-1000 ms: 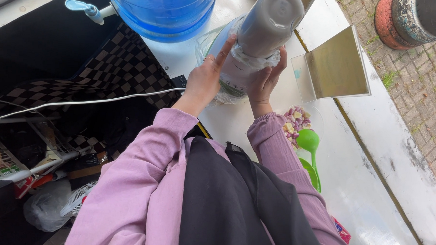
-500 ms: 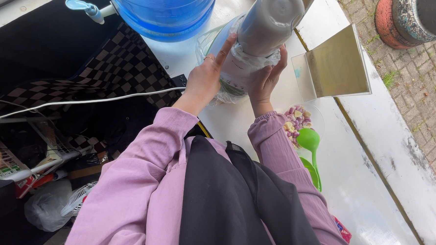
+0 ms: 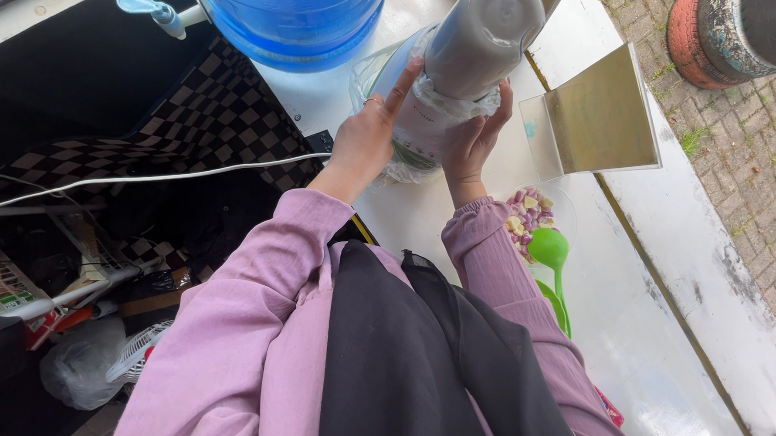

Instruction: Using a small electric blender to mince garlic, including shaking the container to ensure even blending and wiping the device.

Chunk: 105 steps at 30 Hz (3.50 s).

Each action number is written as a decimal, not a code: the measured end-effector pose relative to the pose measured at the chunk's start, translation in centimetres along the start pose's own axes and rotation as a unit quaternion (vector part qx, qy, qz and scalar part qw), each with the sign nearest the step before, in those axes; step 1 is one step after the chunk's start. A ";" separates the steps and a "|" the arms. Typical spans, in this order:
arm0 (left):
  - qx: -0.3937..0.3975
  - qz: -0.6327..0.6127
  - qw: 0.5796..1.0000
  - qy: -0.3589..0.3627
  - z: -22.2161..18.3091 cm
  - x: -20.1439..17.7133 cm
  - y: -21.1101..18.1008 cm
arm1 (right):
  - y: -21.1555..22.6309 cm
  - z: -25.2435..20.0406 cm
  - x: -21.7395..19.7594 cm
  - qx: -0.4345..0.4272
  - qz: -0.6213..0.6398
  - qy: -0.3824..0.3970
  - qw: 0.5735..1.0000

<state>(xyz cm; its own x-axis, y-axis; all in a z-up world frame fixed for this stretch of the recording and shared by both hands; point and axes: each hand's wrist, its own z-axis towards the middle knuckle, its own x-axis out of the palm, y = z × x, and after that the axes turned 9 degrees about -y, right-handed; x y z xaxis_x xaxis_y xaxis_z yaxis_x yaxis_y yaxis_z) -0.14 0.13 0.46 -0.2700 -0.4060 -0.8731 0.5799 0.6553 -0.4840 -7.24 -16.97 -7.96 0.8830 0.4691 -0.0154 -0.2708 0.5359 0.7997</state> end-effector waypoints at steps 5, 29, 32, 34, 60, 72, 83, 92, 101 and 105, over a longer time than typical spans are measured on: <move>-0.002 -0.006 1.000 0.002 0.0 -0.2 0.0 | 0.2 0.1 0.0 -0.001 0.002 0.003 1.000; -0.008 -0.007 1.000 0.005 0.0 0.2 0.1 | 0.5 0.1 0.1 -0.013 -0.030 -0.001 0.999; -0.007 -0.013 1.000 0.008 -0.2 -0.2 -0.1 | 0.7 0.1 0.0 -0.014 -0.025 0.002 1.000; -0.006 -0.017 1.000 0.009 -0.1 -0.3 -0.1 | 0.6 0.2 0.1 -0.023 -0.014 0.002 1.000; 0.032 -0.032 0.997 -0.055 -0.9 -1.3 -0.8 | -0.8 0.5 0.0 -0.091 -0.130 0.006 0.987; 0.035 -0.021 0.998 -0.058 -0.8 -1.2 -0.8 | -1.9 0.3 -0.3 -0.090 -0.130 0.009 0.987; 0.036 -0.029 0.998 -0.049 -0.8 -1.3 -0.5 | -2.1 0.1 -0.3 -0.073 -0.134 0.016 0.988; 0.043 -0.009 0.998 -0.054 -0.6 -0.5 -0.1 | -2.7 0.1 -0.5 -0.058 -0.143 0.005 0.988; 0.046 -0.029 0.997 -0.061 -0.8 -1.1 -0.2 | -2.0 0.3 -0.1 -0.056 -0.152 0.002 0.987; 0.043 -0.031 0.997 -0.052 -0.8 -1.2 -0.3 | -2.5 0.3 -0.2 -0.057 -0.152 0.001 0.987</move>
<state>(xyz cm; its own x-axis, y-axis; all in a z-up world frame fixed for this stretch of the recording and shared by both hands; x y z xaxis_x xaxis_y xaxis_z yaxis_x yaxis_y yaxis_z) -0.61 0.97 1.59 -0.2283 -0.5106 -0.8289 0.6296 0.5720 -0.5258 -6.61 -18.62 -9.79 0.9291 0.2761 -0.2459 -0.0350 0.7279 0.6848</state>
